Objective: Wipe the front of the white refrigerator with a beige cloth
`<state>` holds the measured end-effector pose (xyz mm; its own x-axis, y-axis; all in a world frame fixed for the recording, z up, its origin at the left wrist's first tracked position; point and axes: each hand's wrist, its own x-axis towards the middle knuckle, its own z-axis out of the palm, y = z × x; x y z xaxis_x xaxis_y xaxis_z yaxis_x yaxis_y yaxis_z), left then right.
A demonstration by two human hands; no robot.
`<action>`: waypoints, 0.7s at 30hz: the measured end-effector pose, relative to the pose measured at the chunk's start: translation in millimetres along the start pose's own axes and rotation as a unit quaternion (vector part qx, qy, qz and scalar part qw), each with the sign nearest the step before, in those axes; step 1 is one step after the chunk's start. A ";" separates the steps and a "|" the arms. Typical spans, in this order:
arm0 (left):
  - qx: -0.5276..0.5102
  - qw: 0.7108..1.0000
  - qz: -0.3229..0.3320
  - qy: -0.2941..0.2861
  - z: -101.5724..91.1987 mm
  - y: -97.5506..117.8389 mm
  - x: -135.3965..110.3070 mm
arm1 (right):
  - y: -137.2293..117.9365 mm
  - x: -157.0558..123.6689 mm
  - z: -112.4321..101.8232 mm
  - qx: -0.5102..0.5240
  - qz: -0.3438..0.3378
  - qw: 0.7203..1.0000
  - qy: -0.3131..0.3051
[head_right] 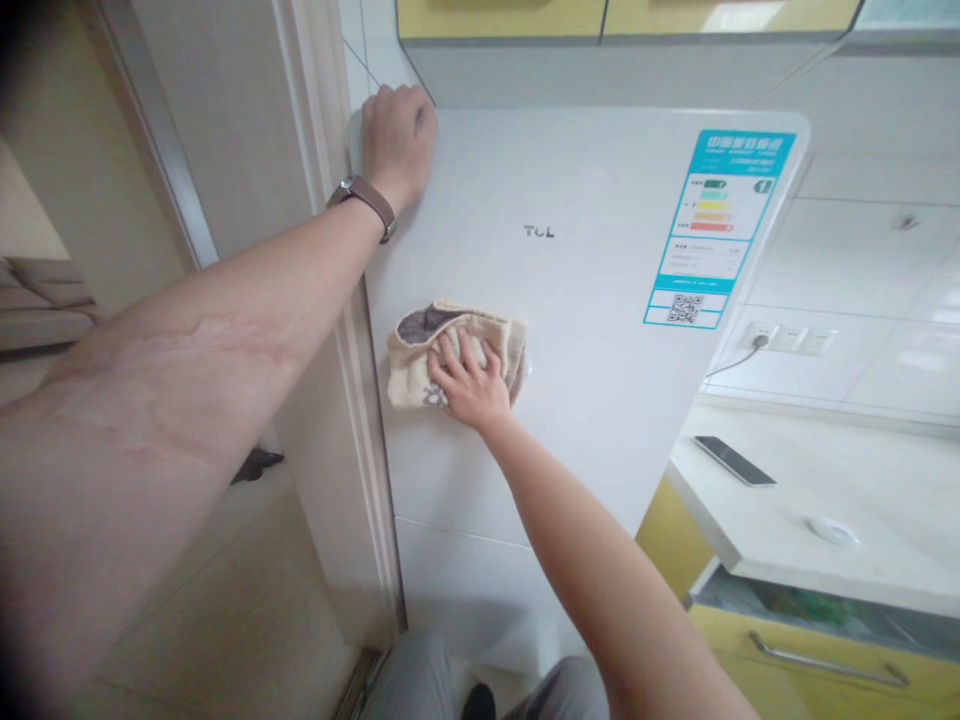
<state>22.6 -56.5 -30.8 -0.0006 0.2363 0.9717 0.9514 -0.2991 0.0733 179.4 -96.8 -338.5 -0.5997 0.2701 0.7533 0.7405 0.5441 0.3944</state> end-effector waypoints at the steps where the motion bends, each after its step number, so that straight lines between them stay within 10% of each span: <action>1: 0.000 1.000 0.002 0.000 0.8 -0.7 -0.1 | -11.0 -8.4 11.1 0.021 -0.022 0.999 -0.014; 9: 0.002 0.999 0.025 0.019 1.7 -3.0 -5.9 | -93.1 -103.0 111.1 0.087 -0.142 0.984 -0.067; 13: -0.011 0.999 0.033 0.032 2.7 -6.3 -6.9 | -94.0 -190.1 135.4 0.066 -0.245 0.966 -0.053; 21: -0.065 0.995 0.056 0.054 5.9 -9.3 -4.9 | 40.3 -337.0 31.3 0.006 -0.237 0.964 -0.119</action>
<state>15.6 -49.4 -37.5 0.0636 0.0970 0.9932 0.8991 -0.4374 -0.0148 401.8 -141.1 -592.9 -0.9237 0.1627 0.3468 0.3632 0.6601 0.6576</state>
